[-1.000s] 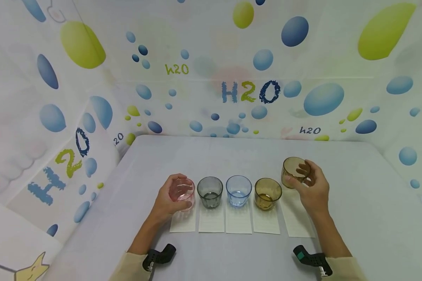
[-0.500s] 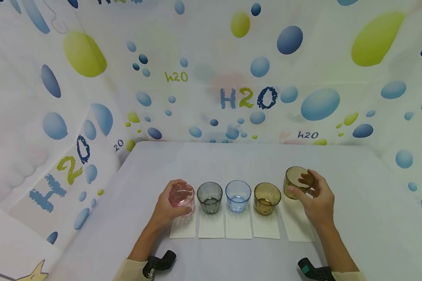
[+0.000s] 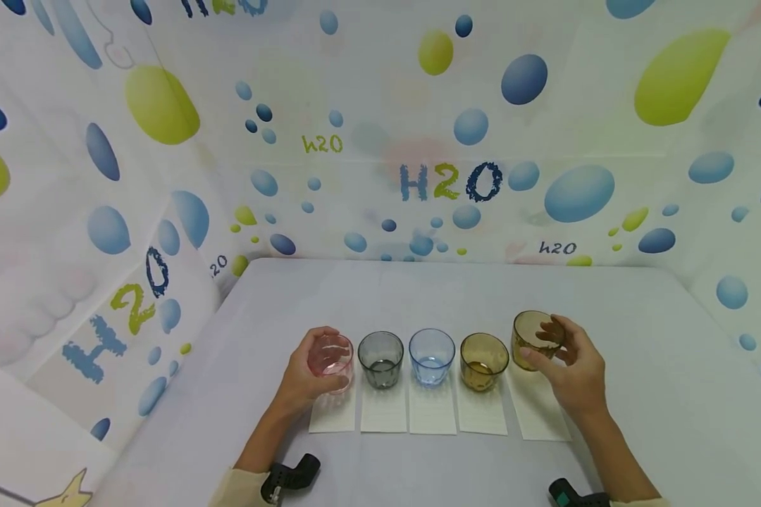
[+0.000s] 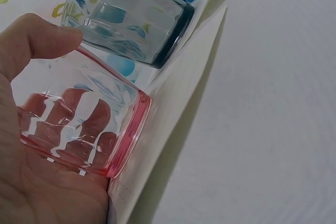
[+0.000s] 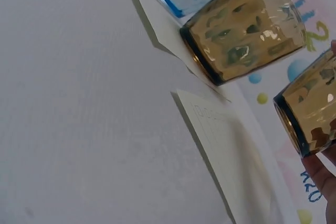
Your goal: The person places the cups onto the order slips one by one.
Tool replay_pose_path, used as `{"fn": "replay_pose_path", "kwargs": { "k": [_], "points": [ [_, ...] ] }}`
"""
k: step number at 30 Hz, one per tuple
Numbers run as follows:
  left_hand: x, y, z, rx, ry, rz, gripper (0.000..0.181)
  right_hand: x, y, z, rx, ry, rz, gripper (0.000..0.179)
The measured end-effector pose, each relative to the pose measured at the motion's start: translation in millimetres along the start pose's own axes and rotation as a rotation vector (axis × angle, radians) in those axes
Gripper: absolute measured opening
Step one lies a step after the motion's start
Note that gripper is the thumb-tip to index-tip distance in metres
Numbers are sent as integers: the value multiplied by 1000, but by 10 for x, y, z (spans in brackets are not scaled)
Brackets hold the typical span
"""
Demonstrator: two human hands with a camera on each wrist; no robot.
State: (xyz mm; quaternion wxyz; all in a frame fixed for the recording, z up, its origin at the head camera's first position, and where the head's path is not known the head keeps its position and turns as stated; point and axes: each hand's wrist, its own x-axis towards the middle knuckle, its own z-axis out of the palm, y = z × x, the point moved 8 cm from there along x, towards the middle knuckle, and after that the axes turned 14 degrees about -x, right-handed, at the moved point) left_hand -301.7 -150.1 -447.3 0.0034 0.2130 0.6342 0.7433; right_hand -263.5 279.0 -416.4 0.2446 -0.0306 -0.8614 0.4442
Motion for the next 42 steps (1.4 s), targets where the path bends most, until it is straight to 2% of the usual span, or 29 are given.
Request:
{"fn": "replay_pose_path", "kwargs": {
  "k": [7,17,26,42],
  "points": [
    [-3,11,18,-17,-5,9,76,40,-77,-38,-71,-45,-126,72],
    [0,5,25,-17,-1,0,77,21,-62,-60,-207,-171,-164,74],
    [1,-11,9,-23,9,-4,78,17,-41,-76,-271,-217,-204,70],
    [-9,-6,4,-10,6,-6,78,-25,12,-19,-248,-242,-253,67]
  ]
}}
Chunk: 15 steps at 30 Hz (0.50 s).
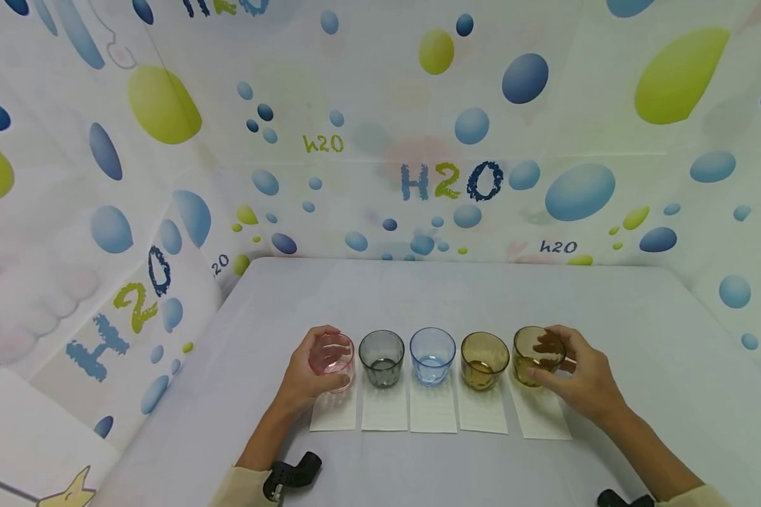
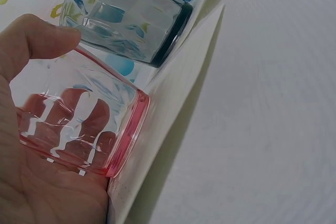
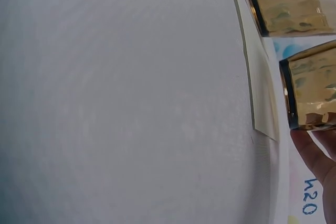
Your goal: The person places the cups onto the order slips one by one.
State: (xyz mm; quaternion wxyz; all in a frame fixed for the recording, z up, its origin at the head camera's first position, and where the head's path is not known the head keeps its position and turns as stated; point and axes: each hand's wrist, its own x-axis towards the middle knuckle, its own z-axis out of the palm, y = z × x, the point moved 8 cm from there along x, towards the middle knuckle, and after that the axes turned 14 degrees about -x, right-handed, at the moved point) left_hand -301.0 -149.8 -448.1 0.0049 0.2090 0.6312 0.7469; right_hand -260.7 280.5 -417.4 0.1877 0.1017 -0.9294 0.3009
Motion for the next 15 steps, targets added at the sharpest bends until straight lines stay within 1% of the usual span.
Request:
{"fn": "replay_pose_path", "kwargs": {
  "k": [7,11,15],
  "points": [
    [5,20,-2,-8,0,2,78,1,11,-6,9,-3,-3,66],
    [9,20,-9,-8,3,5,76,-10,47,5,19,-36,22,67],
    [-10,-14,-26,23,21,-16,74,-35,95,20,33,-76,54,68]
  ]
}}
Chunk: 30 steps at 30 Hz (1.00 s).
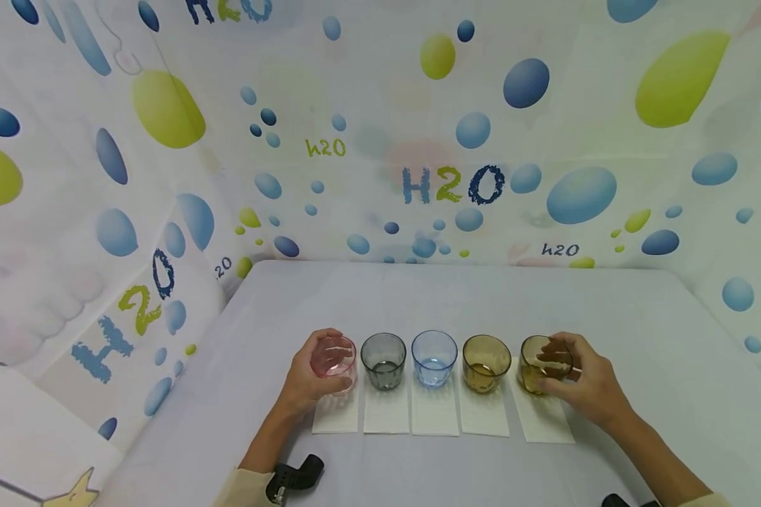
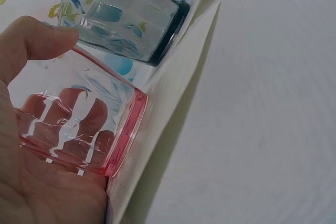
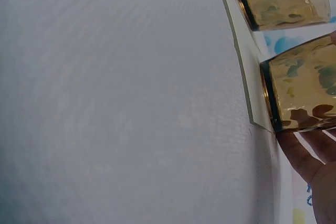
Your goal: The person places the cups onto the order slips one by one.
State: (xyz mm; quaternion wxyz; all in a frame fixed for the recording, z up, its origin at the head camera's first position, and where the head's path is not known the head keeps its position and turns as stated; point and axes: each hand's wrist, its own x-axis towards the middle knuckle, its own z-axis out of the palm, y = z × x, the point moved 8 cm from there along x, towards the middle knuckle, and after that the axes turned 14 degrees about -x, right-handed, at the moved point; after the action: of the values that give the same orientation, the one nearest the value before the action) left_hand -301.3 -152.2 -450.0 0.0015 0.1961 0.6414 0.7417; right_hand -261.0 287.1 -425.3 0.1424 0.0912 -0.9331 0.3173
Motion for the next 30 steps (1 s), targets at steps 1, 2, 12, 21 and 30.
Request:
{"fn": "replay_pose_path", "kwargs": {
  "k": [1,2,12,21,30],
  "points": [
    [-6,-11,-5,6,5,-8,74,-4,11,6,0,-8,5,68],
    [-10,-21,-9,8,10,-16,74,-7,19,12,1,-15,8,68],
    [10,-27,-6,-28,1,-13,78,21,32,47,-13,-48,-29,73],
    [76,0,5,-56,-44,8,84,40,43,110,-48,-114,-18,87],
    [49,25,-79,14,-29,-3,92,47,54,202,-86,-213,9,103]
  ]
}}
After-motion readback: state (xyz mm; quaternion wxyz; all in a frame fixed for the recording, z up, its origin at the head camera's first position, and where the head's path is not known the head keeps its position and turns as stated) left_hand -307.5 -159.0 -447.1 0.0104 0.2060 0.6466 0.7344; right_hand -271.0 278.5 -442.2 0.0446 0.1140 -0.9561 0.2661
